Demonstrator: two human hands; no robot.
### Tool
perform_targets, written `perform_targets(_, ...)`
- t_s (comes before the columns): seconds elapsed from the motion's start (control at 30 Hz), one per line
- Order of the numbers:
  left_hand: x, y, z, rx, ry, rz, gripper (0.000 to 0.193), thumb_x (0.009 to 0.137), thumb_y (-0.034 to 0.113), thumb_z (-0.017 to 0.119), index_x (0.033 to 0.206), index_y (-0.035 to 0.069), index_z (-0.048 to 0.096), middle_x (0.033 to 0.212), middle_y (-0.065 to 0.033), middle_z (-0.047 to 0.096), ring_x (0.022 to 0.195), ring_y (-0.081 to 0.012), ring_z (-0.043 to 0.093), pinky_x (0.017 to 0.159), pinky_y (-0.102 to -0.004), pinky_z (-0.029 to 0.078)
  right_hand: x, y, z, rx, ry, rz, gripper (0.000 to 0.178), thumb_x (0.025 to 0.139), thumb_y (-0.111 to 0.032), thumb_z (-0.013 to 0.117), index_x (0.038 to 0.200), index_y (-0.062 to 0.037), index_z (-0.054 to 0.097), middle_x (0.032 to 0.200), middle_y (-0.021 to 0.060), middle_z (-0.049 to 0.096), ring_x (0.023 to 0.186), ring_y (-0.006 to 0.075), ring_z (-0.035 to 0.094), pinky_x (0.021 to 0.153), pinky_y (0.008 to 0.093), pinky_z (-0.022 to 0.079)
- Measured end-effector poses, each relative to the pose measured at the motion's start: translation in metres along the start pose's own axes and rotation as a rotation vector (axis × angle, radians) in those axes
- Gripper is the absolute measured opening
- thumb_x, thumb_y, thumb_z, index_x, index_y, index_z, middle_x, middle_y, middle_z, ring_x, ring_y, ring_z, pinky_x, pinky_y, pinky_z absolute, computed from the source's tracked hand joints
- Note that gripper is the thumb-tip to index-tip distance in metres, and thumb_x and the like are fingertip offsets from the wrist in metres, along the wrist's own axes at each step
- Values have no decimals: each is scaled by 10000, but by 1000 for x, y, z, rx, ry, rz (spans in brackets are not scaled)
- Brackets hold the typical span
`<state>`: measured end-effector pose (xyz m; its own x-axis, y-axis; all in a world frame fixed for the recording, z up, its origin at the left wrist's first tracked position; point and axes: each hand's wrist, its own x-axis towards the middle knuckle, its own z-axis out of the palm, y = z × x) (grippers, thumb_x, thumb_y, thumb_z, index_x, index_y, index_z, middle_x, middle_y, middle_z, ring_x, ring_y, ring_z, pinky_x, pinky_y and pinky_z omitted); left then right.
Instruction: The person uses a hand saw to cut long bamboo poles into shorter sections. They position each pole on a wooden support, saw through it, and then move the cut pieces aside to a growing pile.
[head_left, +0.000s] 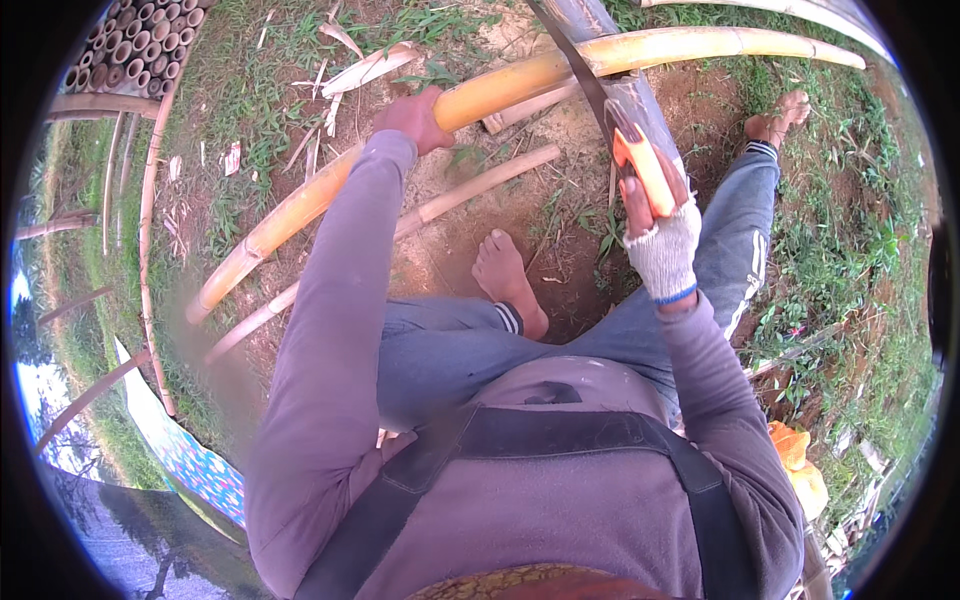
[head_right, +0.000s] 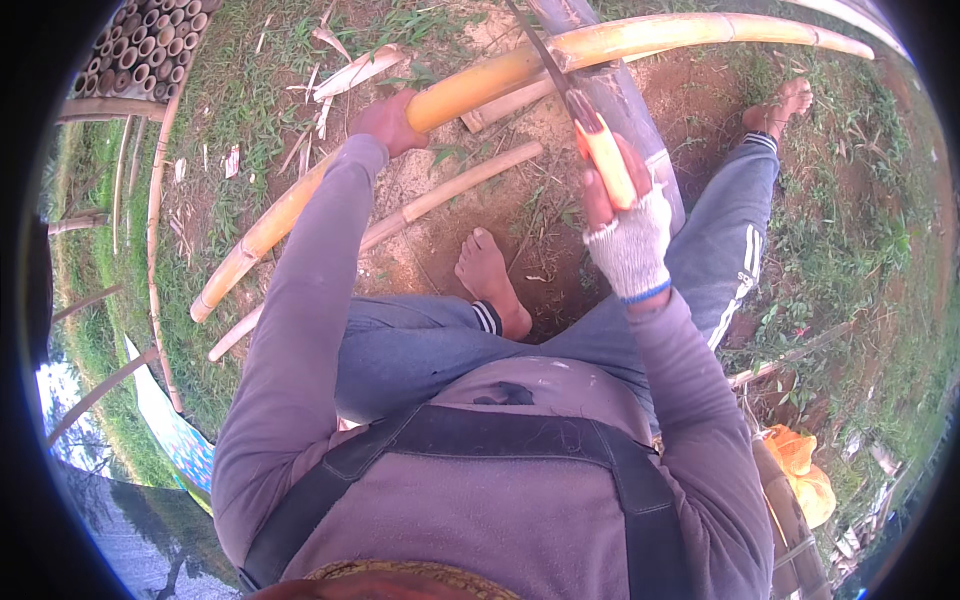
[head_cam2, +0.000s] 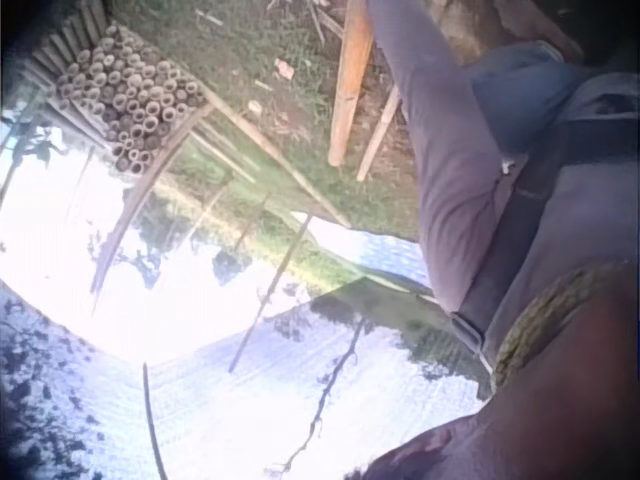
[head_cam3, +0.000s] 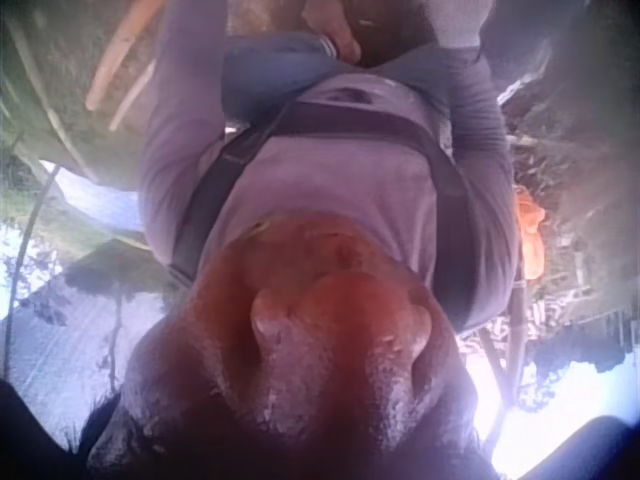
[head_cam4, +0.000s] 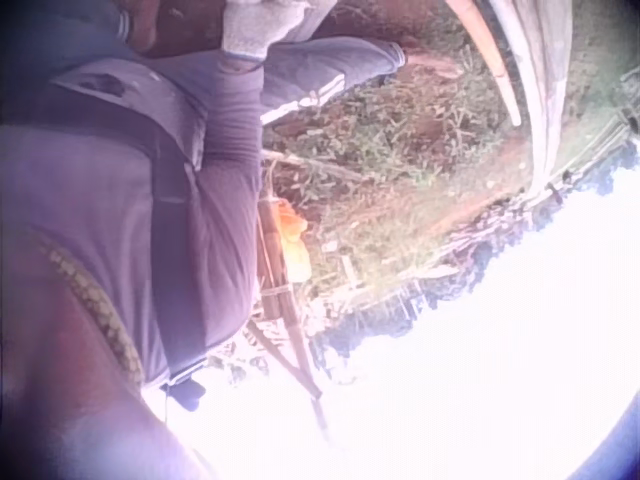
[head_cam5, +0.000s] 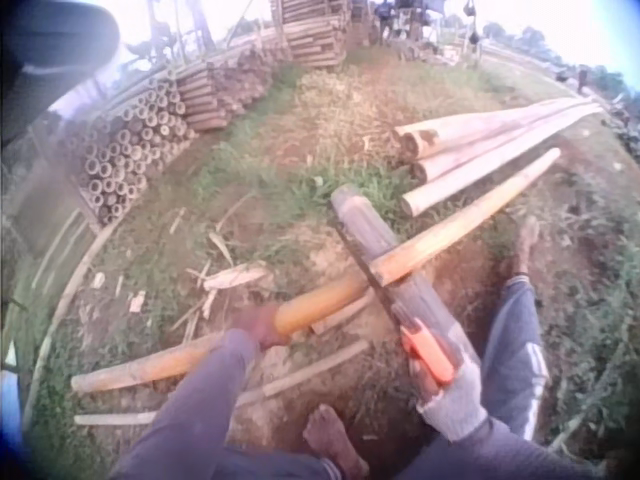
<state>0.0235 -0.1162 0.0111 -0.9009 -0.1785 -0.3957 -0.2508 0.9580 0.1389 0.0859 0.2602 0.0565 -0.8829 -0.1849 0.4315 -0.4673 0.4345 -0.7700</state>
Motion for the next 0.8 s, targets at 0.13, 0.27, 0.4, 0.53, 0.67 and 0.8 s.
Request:
perform_targets(0.13, 8, -3, 6, -38, 4, 3, 715, 730, 400, 869, 1368, 205, 612, 1192, -165, 779, 1124, -402, 744, 991, -536, 580, -24, -8, -15, 4, -1, 159, 424, 1021, -100, 700, 1410, 39, 604, 1311, 222, 717, 1159, 351, 734, 1016, 425, 566)
perform_targets(0.27, 4, 3, 2, -34, 12, 4, 673, 741, 388, 882, 1323, 179, 615, 1189, -157, 779, 1140, -391, 744, 1011, -536, 572, -27, -11, -12, 22, 4, 165, 438, 1015, -115, 710, 1413, 38, 611, 1328, 217, 713, 1204, 334, 716, 1046, 418, 547)
perform_targets(0.4, 9, 2, 8, -44, 54, -23, 666, 751, 382, 884, 1318, 173, 606, 1231, -143, 768, 1170, -387, 736, 1019, -530, 571, -18, -12, -12, -98, 32, -7, 424, 1008, -129, 725, 1395, 15, 631, 1320, 202, 715, 1176, 343, 719, 1015, 427, 555)
perform_targets(0.53, 7, 13, 7, 3, 90, -93, 676, 765, 375, 885, 1341, 175, 592, 1277, -127, 749, 1210, -373, 723, 1025, -533, 574, 8, -25, -23, -134, -35, 20, 434, 1015, -221, 725, 1388, -27, 617, 1272, 219, 709, 1111, 404, 727, 947, 467, 569)
perform_targets(0.67, 5, 5, 19, 23, 197, -88, 665, 765, 359, 883, 1332, 170, 591, 1291, -123, 738, 1200, -364, 725, 1011, -538, 581, 23, -52, -28, -27, -68, 120, 481, 1022, -308, 732, 1387, -16, 614, 1110, 204, 756, 1024, 405, 742, 912, 467, 570)
perform_targets(0.8, 3, 2, 21, -21, 223, -42, 645, 756, 339, 877, 1308, 167, 594, 1270, -139, 739, 1159, -391, 730, 984, -544, 585, 20, -50, -25, -86, -30, 68, 472, 1020, -280, 741, 1386, -10, 617, 1101, 216, 756, 1019, 372, 753, 888, 444, 572)
